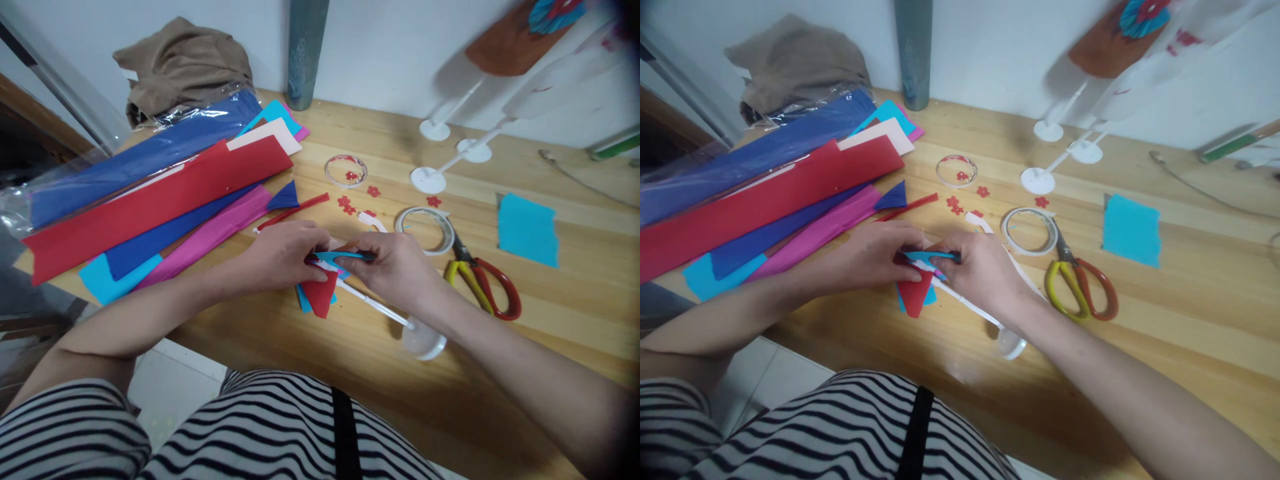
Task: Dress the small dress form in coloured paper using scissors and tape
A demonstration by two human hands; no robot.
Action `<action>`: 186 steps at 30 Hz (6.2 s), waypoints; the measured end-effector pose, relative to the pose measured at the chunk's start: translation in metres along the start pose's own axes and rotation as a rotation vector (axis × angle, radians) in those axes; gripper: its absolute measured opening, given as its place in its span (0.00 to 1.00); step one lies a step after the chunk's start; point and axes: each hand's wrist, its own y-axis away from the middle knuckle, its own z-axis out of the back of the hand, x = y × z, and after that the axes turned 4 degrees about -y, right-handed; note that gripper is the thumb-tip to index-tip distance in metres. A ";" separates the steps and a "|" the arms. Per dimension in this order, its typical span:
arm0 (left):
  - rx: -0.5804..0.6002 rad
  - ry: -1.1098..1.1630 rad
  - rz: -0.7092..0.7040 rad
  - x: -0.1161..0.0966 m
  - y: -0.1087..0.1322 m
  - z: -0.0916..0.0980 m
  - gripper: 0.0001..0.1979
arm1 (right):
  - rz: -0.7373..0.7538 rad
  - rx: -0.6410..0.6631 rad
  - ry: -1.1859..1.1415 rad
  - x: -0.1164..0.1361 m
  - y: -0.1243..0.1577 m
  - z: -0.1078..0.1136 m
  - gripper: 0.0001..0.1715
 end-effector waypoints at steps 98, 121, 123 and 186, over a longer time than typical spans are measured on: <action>0.031 0.077 0.035 -0.002 0.000 0.002 0.04 | 0.855 -0.079 0.563 -0.031 0.005 0.014 0.18; 0.024 0.027 0.030 0.000 0.000 0.001 0.05 | 1.053 -0.001 0.487 -0.052 -0.018 0.024 0.24; 0.023 0.022 0.029 0.000 0.000 0.001 0.06 | 1.027 -0.012 0.520 -0.050 -0.016 0.021 0.24; -0.158 -0.600 -0.483 0.006 0.020 0.000 0.14 | 0.903 -0.094 0.606 -0.082 0.021 0.040 0.21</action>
